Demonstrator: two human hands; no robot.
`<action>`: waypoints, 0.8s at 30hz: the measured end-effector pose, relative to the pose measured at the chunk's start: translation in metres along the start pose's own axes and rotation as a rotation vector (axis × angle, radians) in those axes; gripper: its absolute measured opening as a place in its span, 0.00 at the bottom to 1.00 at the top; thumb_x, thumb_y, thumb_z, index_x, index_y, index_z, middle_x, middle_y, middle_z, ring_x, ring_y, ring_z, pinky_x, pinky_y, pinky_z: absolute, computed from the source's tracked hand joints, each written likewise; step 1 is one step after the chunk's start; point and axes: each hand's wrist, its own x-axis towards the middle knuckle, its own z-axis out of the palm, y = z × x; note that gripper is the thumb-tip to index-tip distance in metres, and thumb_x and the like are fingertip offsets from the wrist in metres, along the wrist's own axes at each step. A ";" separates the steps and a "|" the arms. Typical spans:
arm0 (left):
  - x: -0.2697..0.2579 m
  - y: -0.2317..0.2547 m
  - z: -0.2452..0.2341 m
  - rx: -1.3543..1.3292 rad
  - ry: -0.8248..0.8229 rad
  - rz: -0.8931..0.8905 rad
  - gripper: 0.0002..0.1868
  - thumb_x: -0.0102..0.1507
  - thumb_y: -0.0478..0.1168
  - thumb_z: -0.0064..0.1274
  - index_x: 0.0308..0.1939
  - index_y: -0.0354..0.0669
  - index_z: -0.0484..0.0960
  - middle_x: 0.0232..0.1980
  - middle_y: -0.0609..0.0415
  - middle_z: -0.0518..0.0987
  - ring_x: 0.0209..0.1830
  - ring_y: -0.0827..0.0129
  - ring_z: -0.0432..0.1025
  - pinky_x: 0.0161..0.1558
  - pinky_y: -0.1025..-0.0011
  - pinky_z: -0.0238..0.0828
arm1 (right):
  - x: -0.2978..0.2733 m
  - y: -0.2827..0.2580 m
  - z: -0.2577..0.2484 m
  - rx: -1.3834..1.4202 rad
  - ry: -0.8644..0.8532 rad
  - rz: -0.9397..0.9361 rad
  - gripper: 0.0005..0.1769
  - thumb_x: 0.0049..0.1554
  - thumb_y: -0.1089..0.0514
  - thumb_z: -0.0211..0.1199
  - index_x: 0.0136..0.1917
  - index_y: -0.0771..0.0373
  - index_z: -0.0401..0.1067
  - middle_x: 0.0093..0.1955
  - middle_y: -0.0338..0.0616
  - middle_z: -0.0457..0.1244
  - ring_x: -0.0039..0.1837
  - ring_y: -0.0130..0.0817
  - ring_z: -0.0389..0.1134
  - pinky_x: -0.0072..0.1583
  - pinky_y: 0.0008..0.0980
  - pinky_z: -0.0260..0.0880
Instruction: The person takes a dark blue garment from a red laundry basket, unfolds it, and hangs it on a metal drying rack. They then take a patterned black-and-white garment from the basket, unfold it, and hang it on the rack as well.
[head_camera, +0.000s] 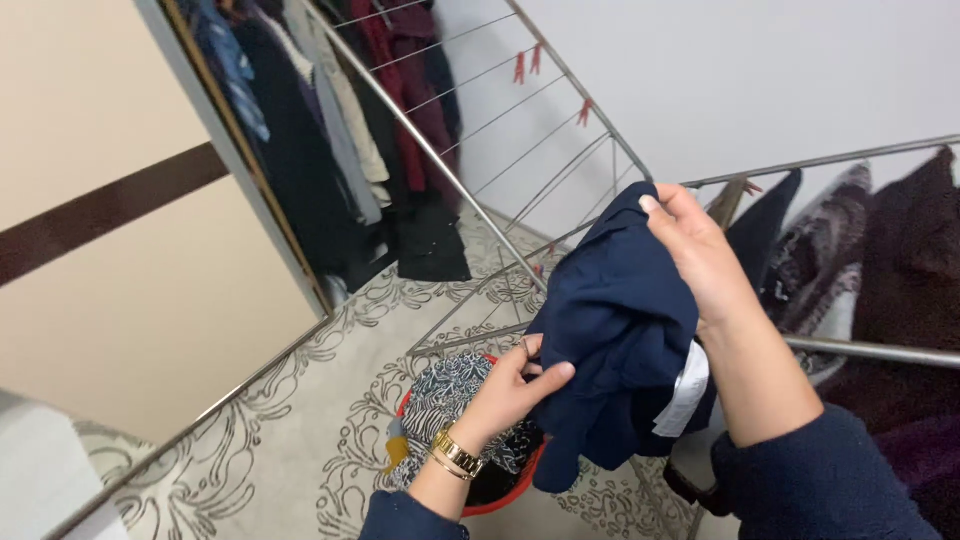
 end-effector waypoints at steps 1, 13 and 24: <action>0.004 -0.014 -0.006 -0.001 -0.019 0.004 0.23 0.63 0.47 0.64 0.58 0.40 0.80 0.59 0.43 0.80 0.47 0.59 0.77 0.45 0.66 0.79 | -0.002 -0.003 -0.002 -0.004 0.017 -0.009 0.08 0.69 0.58 0.55 0.61 0.59 0.68 0.42 0.43 0.68 0.39 0.24 0.72 0.40 0.22 0.78; 0.020 0.034 -0.077 -0.242 0.189 0.293 0.08 0.71 0.32 0.45 0.54 0.40 0.72 0.37 0.58 0.81 0.34 0.78 0.72 0.36 0.79 0.77 | -0.064 -0.011 -0.036 -0.134 0.205 0.063 0.07 0.67 0.57 0.59 0.57 0.59 0.71 0.39 0.40 0.67 0.36 0.25 0.72 0.38 0.22 0.77; 0.024 0.102 -0.051 -0.095 -0.004 0.419 0.07 0.71 0.39 0.50 0.50 0.43 0.80 0.24 0.60 0.75 0.25 0.81 0.68 0.26 0.84 0.71 | -0.119 0.000 -0.077 -0.193 0.229 0.219 0.06 0.64 0.61 0.59 0.49 0.67 0.72 0.32 0.44 0.66 0.31 0.29 0.72 0.32 0.23 0.75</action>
